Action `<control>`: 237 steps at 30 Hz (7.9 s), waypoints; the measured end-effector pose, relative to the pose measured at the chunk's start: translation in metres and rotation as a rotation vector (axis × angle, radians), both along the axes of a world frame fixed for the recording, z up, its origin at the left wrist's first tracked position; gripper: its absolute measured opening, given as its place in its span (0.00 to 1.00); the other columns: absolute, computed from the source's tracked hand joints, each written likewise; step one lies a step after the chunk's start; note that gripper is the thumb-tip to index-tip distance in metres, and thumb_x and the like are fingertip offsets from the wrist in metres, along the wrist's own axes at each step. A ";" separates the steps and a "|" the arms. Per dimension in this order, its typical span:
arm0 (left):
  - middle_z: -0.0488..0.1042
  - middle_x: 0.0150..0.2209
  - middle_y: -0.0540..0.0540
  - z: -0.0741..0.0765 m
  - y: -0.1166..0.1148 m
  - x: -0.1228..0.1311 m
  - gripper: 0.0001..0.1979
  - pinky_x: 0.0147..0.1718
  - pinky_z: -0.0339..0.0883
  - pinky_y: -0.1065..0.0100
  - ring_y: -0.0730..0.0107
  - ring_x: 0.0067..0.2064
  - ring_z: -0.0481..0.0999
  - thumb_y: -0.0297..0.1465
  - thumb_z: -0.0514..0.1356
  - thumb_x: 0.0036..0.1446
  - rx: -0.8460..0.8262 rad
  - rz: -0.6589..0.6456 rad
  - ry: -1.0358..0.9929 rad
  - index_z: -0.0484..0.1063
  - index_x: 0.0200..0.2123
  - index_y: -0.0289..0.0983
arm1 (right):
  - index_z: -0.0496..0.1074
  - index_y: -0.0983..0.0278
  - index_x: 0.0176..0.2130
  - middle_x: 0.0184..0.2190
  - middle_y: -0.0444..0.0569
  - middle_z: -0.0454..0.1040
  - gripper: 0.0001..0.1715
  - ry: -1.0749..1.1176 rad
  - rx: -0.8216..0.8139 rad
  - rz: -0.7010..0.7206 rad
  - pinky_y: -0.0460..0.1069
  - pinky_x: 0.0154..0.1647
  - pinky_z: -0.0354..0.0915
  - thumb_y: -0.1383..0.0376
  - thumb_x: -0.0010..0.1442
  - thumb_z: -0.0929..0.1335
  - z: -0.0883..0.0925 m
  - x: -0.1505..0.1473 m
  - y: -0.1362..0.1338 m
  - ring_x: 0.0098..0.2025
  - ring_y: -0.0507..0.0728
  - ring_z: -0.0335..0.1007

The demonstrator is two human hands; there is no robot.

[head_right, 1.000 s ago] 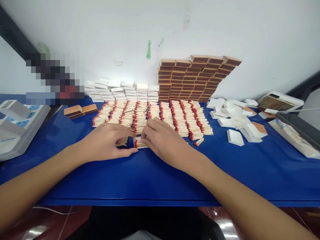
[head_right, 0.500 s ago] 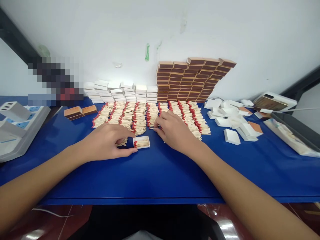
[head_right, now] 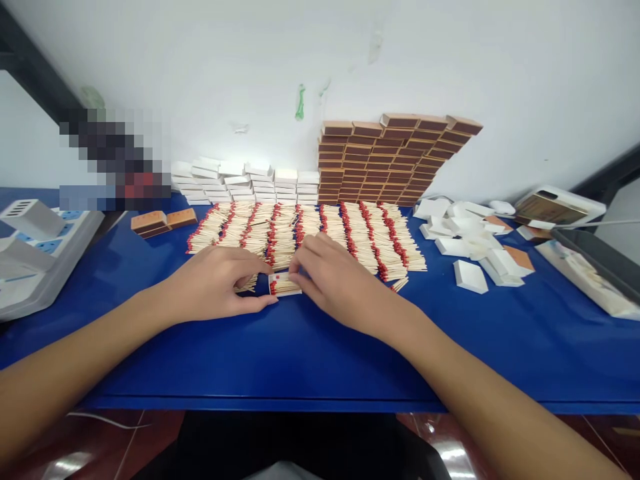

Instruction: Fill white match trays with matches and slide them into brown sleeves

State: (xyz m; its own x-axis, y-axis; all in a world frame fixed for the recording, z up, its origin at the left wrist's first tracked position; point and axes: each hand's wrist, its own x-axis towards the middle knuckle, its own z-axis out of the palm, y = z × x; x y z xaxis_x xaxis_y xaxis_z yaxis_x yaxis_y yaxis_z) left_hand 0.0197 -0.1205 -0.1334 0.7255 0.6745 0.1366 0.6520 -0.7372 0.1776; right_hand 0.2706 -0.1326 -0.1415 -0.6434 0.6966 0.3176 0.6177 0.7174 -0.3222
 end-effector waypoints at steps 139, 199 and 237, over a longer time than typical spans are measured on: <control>0.77 0.31 0.50 0.000 0.001 -0.001 0.16 0.31 0.57 0.66 0.69 0.32 0.74 0.45 0.63 0.64 -0.001 -0.013 -0.015 0.80 0.41 0.38 | 0.72 0.63 0.36 0.35 0.53 0.71 0.09 -0.081 0.157 -0.114 0.57 0.43 0.65 0.68 0.70 0.66 -0.019 0.021 0.039 0.41 0.63 0.66; 0.78 0.31 0.50 0.000 -0.002 -0.001 0.17 0.30 0.57 0.66 0.68 0.32 0.75 0.45 0.62 0.65 0.018 -0.018 -0.010 0.81 0.42 0.38 | 0.77 0.62 0.41 0.37 0.55 0.73 0.10 -0.076 0.175 -0.133 0.57 0.45 0.65 0.66 0.72 0.65 -0.021 0.019 0.042 0.43 0.64 0.68; 0.77 0.31 0.49 0.001 0.000 0.000 0.16 0.30 0.53 0.66 0.69 0.32 0.73 0.45 0.62 0.65 0.007 0.025 0.014 0.79 0.38 0.37 | 0.69 0.62 0.38 0.38 0.53 0.71 0.09 -0.011 0.087 -0.084 0.57 0.44 0.63 0.64 0.73 0.65 -0.007 0.012 0.027 0.43 0.63 0.65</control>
